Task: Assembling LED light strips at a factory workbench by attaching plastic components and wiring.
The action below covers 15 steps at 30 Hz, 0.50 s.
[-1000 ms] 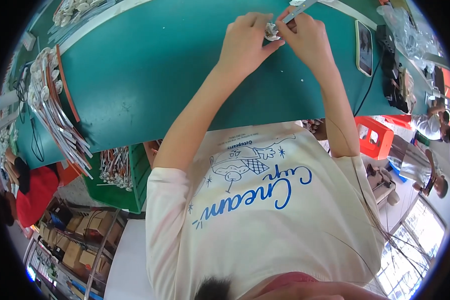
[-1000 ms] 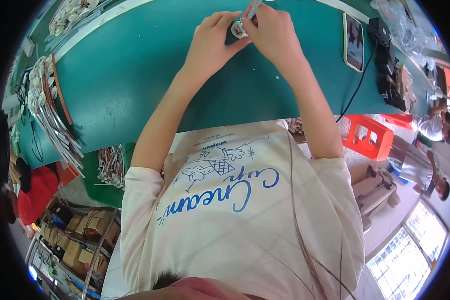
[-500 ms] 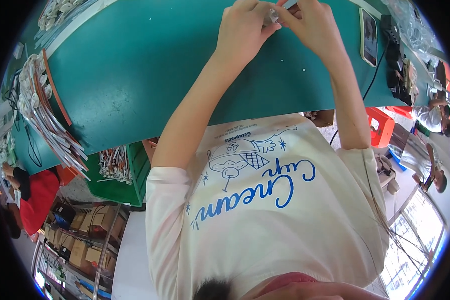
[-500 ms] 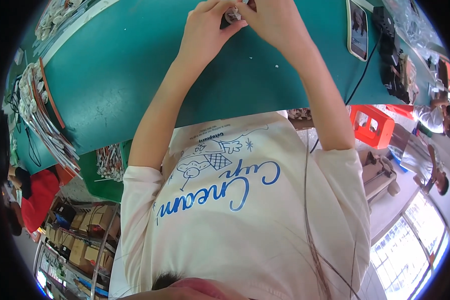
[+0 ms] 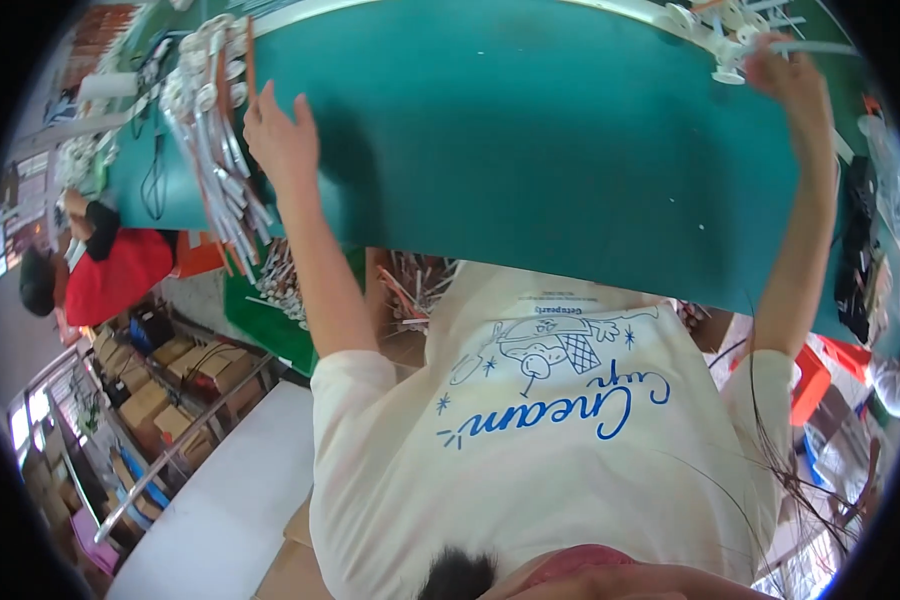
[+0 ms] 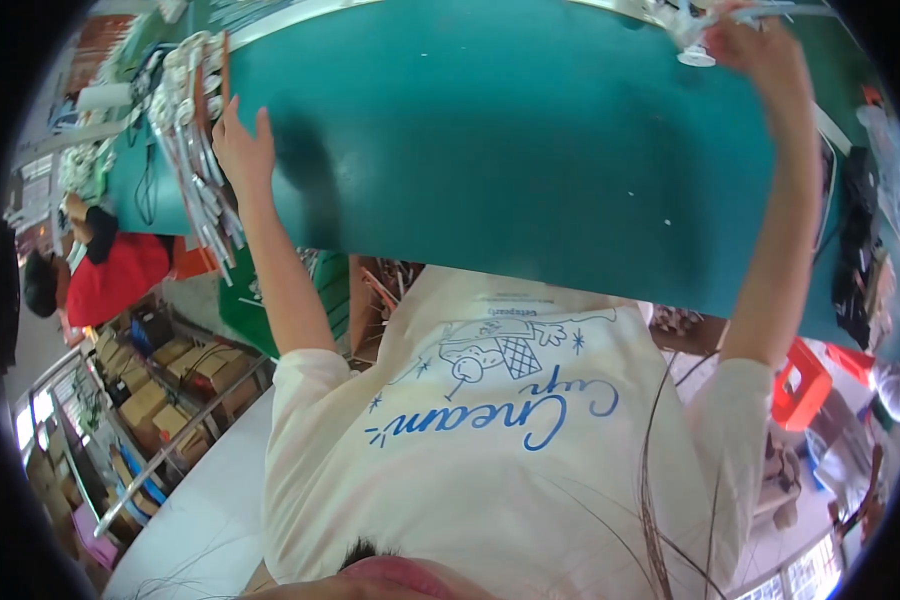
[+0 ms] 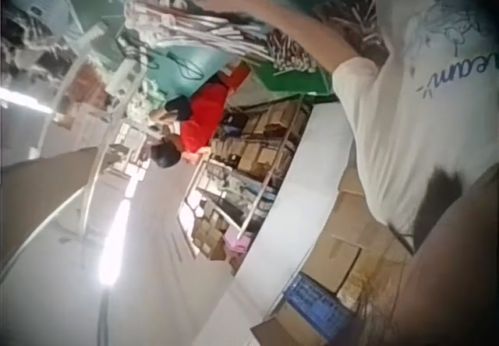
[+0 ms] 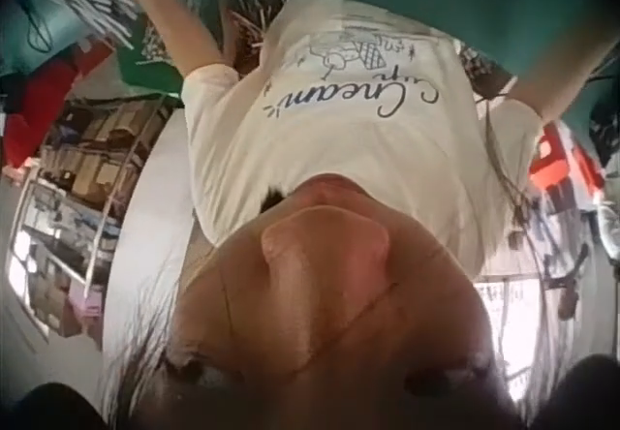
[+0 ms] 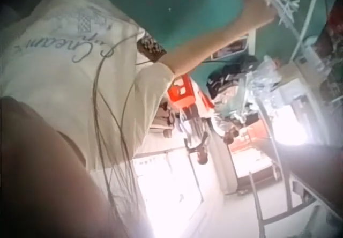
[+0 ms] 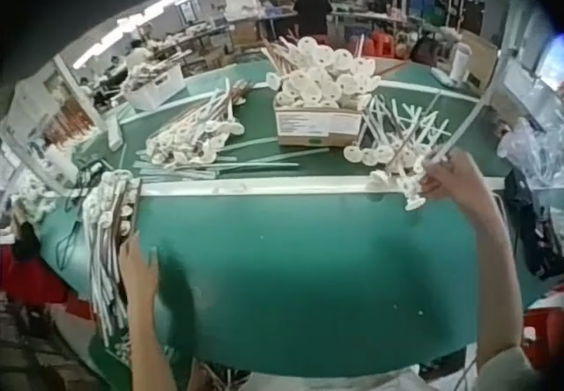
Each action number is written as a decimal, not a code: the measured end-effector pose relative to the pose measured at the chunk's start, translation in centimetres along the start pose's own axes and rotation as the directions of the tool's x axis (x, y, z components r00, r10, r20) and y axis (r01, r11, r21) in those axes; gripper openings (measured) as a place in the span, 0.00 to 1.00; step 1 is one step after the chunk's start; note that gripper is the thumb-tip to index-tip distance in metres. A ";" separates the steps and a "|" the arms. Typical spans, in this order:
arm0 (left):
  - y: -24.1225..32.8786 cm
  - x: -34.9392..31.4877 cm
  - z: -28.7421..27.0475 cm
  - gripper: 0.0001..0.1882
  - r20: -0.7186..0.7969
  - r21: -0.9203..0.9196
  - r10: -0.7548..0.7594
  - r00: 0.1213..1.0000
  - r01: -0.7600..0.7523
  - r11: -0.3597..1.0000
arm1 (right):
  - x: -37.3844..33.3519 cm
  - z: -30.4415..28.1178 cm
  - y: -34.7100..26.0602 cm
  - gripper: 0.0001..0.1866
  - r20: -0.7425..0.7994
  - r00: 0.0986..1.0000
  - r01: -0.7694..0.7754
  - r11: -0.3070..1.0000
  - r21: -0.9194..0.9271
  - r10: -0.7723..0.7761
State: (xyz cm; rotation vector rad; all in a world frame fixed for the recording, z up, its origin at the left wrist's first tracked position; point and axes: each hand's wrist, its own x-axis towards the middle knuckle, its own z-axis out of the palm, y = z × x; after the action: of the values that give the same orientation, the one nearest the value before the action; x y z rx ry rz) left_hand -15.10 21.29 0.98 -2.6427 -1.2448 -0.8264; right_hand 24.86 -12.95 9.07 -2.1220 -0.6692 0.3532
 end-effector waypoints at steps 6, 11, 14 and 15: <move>-7.3 1.5 0.7 0.16 0.207 0.081 -0.289 0.935 0.279 0.957 | 4.0 -1.3 -3.8 0.27 -0.197 0.980 0.034 0.947 0.319 0.031; 0.7 2.5 -1.3 0.09 0.664 -0.710 -0.147 0.733 0.680 0.185 | -0.5 1.2 -1.4 0.22 -0.239 0.933 0.308 0.940 0.150 -0.268; 9.2 0.0 -3.9 0.07 0.663 -0.705 0.064 0.746 0.650 -0.282 | -5.7 8.2 -5.9 0.26 0.048 0.935 0.352 0.936 -0.018 -0.351; 13.4 -0.8 -5.5 0.07 0.696 -0.656 0.066 0.715 0.671 -0.344 | -6.9 9.9 -6.7 0.31 0.176 0.909 0.372 0.926 0.068 -0.378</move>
State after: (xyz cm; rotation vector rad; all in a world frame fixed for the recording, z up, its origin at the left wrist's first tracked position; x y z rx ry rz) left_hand -7.95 10.18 7.04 -3.8338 -2.3650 -2.2864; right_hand 12.36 -7.18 8.75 -1.8888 -1.1526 0.3471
